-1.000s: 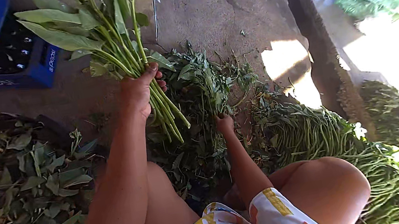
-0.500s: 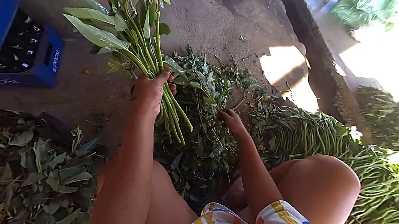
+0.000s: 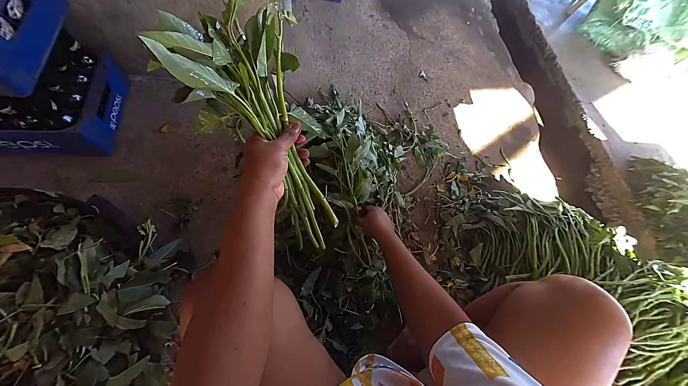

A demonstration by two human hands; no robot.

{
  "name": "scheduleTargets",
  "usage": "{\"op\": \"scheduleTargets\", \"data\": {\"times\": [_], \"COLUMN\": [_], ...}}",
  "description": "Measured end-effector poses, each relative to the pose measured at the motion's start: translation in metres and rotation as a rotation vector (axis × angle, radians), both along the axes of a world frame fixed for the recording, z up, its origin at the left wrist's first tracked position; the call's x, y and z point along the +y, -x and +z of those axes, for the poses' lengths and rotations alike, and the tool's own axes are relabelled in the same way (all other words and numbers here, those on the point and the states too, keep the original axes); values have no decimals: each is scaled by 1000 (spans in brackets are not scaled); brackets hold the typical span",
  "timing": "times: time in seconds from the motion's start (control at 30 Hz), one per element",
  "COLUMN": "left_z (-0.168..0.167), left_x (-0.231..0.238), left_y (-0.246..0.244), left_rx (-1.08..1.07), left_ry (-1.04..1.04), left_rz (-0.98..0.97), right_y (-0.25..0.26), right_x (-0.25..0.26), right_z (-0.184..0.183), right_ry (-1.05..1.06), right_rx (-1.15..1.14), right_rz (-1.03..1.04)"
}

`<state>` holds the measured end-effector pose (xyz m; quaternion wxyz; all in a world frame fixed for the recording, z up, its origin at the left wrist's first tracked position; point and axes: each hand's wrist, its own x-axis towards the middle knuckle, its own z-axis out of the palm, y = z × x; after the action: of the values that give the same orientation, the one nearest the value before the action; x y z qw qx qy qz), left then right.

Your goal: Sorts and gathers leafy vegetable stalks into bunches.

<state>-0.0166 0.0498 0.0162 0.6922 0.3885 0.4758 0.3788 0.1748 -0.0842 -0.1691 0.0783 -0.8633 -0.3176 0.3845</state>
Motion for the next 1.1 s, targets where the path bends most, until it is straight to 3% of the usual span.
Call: {"op": "scheduleTargets", "data": {"times": [0.13, 0.27, 0.43, 0.6, 0.73, 1.0, 1.1], "left_z": [2, -2, -2, -1, -8, -16, -16], "left_x": [1, 3, -1, -13, -24, -45, -43], "left_y": [1, 0, -10, -16, -25, -41, -40], "left_rx": [1, 29, 27, 53, 51, 5, 33], "left_ry": [-10, -13, -11, -32, -30, -121, -139], "left_rz": [-7, -36, -44, -88, -161, -266, -230], "right_y": [-11, -16, -22, -18, 0, 63, 63], "right_x": [-5, -30, -57, -71, -66, -44, -37], "right_z": [21, 70, 94, 113, 121, 112, 121], "right_ry": [-323, -644, -801, -971, -1114, -1047, -1023], "right_rx": [97, 216, 190, 207, 135, 111, 274], "right_rz": [-110, -428, -518, -500, -357, -140, -146]}}
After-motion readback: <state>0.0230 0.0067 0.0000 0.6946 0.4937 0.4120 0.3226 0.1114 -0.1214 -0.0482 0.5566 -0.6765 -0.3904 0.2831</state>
